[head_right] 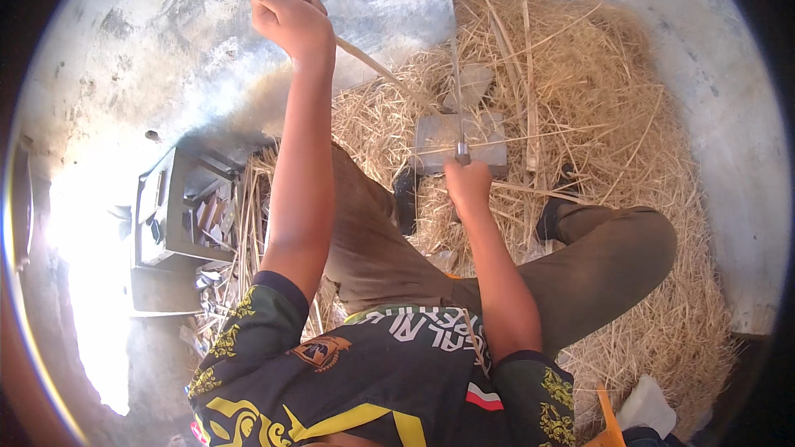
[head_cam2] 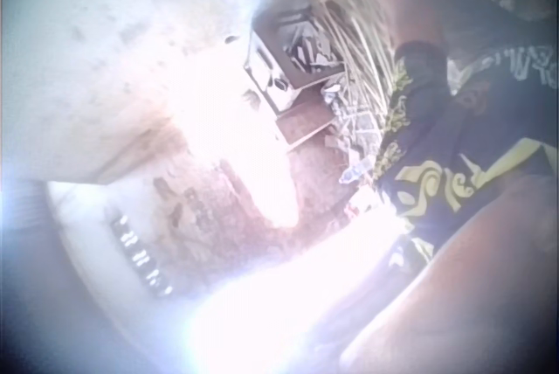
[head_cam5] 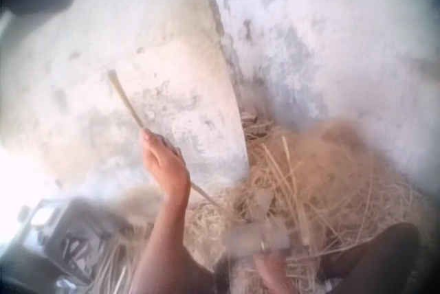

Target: The person sits on a straw-covered floor and uses a large knife to scrape and sharpen a long, thin wooden stick. They repeatedly draw the knife along the stick's length to smooth its surface, occasionally pausing to inspect the blade and the stick.

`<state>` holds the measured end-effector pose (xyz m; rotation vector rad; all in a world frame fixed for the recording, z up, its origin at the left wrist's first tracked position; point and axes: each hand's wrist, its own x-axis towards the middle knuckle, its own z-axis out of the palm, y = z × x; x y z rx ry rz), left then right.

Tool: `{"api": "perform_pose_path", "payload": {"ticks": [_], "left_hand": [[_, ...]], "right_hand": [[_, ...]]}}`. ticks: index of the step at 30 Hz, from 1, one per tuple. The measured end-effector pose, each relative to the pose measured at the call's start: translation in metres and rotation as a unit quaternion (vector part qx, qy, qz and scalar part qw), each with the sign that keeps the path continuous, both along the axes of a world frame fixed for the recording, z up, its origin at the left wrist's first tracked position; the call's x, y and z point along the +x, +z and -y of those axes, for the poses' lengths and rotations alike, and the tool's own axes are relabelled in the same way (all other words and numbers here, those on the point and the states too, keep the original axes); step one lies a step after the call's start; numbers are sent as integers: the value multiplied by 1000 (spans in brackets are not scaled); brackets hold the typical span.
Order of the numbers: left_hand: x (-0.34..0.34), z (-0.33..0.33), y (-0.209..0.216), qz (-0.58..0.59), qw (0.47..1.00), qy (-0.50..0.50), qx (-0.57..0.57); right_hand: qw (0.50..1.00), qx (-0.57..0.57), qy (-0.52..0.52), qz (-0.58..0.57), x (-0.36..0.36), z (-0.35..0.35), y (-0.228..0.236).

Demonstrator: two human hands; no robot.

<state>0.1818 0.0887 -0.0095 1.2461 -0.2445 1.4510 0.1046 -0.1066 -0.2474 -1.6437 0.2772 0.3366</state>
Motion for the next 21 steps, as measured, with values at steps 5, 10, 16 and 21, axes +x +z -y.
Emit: {"api": "perform_pose_path", "payload": {"ticks": [5,10,16,21], "left_hand": [[3,-4,0,2,1000,-14,16],[8,13,3,-4,999,-39,14],[19,12,-4,-19,1000,-11,11],[25,56,13,-64,986,145,47]], "right_hand": [[987,84,23,135,0,-10,-7],[991,-131,42,1,-3,-1,-91],[986,-108,-5,126,3,3,1],[979,-32,-39,199,4,-2,-28]]}}
